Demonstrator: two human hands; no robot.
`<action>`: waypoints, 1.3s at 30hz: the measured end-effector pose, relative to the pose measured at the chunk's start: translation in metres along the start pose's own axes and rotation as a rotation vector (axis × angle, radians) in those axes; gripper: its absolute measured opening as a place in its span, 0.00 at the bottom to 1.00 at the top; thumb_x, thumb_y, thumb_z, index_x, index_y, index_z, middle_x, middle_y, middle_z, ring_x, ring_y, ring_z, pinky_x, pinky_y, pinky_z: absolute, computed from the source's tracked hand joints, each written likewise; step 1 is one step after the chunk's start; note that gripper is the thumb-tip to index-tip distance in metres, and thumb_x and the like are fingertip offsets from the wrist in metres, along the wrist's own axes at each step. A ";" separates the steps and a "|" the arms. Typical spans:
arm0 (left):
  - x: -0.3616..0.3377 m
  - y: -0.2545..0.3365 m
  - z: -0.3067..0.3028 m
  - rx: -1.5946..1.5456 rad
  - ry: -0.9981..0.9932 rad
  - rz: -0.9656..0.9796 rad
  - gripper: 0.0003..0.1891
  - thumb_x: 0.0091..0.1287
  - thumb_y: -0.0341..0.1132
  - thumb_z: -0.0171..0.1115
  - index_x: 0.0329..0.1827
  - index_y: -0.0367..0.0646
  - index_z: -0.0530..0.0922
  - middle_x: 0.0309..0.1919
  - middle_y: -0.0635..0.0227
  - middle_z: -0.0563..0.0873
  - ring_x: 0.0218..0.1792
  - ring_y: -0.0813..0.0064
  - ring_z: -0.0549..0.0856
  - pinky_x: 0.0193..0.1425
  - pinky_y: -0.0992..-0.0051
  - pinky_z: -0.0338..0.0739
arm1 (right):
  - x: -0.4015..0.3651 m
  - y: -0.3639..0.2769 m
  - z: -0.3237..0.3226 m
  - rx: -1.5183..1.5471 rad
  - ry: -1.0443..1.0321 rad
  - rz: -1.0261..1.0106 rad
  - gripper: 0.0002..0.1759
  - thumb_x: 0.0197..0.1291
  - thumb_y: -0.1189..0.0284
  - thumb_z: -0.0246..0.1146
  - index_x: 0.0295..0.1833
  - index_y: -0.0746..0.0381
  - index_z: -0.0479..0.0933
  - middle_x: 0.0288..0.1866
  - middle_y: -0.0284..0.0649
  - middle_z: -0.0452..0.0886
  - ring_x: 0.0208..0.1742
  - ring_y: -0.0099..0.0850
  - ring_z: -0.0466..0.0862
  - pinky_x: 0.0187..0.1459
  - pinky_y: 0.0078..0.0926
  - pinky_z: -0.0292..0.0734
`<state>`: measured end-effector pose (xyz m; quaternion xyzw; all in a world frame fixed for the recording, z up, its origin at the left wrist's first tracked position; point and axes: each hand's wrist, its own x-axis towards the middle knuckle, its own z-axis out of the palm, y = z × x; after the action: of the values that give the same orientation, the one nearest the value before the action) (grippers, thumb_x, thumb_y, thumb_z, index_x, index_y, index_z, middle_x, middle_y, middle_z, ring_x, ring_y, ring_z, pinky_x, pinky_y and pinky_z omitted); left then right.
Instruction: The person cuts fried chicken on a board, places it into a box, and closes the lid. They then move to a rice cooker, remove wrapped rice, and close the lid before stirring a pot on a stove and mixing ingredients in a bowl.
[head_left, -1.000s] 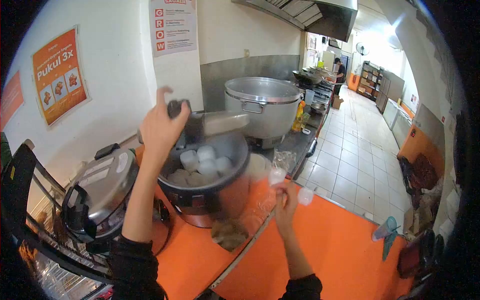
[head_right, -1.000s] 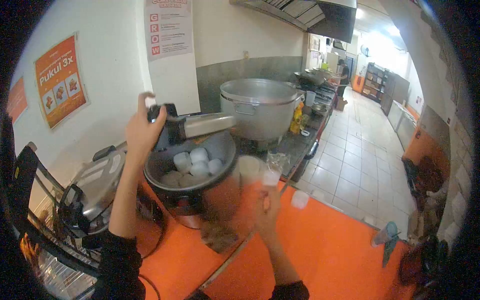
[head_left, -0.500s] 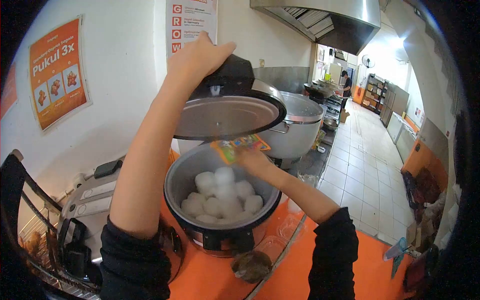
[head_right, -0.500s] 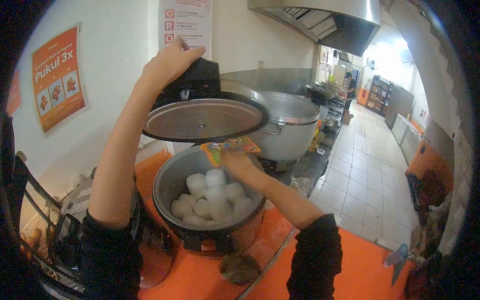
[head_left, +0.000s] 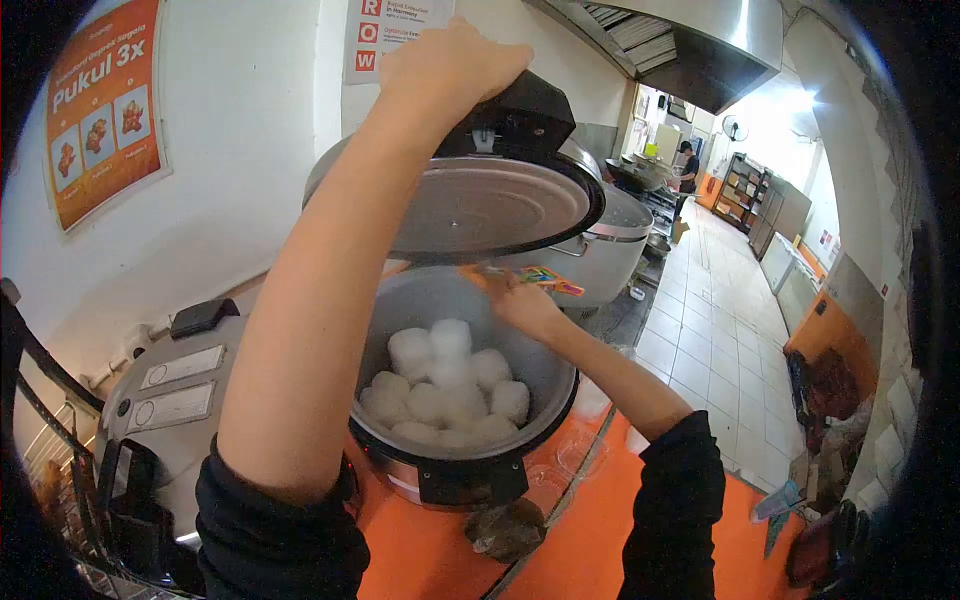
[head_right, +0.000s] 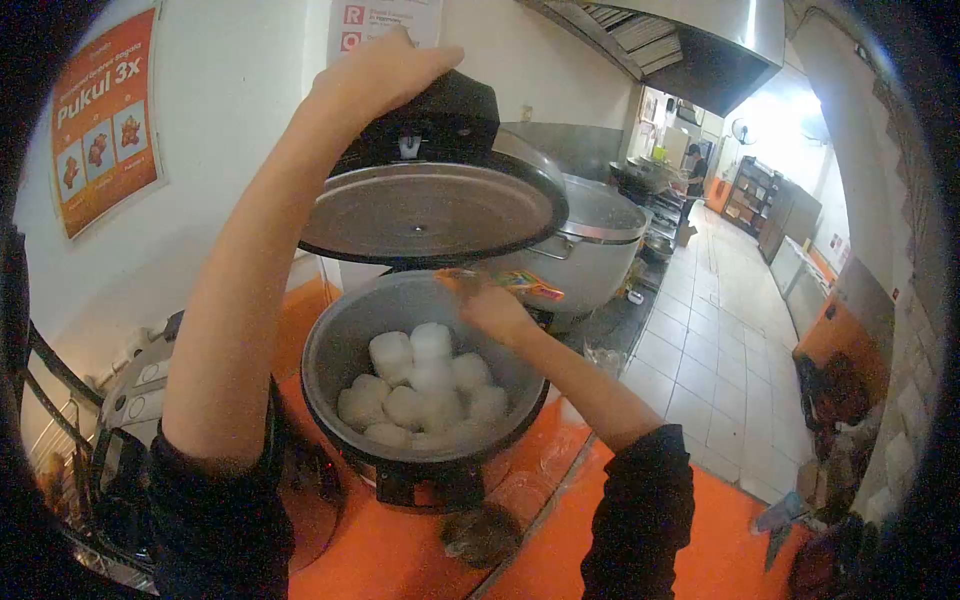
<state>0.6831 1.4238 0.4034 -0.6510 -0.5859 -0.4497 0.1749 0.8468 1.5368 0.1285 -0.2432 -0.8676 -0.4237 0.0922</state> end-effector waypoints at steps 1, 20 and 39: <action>-0.001 0.001 0.000 0.003 0.016 0.010 0.40 0.49 0.62 0.49 0.54 0.33 0.70 0.51 0.42 0.75 0.54 0.48 0.74 0.58 0.62 0.65 | -0.009 0.006 0.002 -0.039 0.024 -0.024 0.19 0.45 0.72 0.56 0.45 0.68 0.73 0.35 0.46 0.78 0.44 0.41 0.78 0.49 0.30 0.72; -0.005 0.007 -0.003 0.019 0.026 -0.035 0.39 0.48 0.59 0.50 0.55 0.35 0.70 0.49 0.44 0.76 0.52 0.51 0.76 0.57 0.62 0.66 | -0.004 0.005 -0.037 0.414 -0.156 -0.011 0.27 0.53 0.76 0.50 0.61 0.66 0.58 0.60 0.56 0.60 0.60 0.49 0.67 0.52 0.35 0.74; -0.072 0.029 -0.016 0.044 0.015 -0.131 0.30 0.51 0.58 0.48 0.47 0.42 0.72 0.38 0.49 0.81 0.41 0.50 0.81 0.46 0.59 0.73 | 0.018 -0.029 -0.008 0.091 0.181 0.105 0.30 0.49 0.75 0.53 0.62 0.62 0.58 0.51 0.46 0.71 0.53 0.38 0.73 0.53 0.31 0.72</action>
<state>0.7100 1.3609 0.3638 -0.6040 -0.6357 -0.4519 0.1636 0.8164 1.5213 0.1198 -0.2446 -0.8602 -0.3986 0.2034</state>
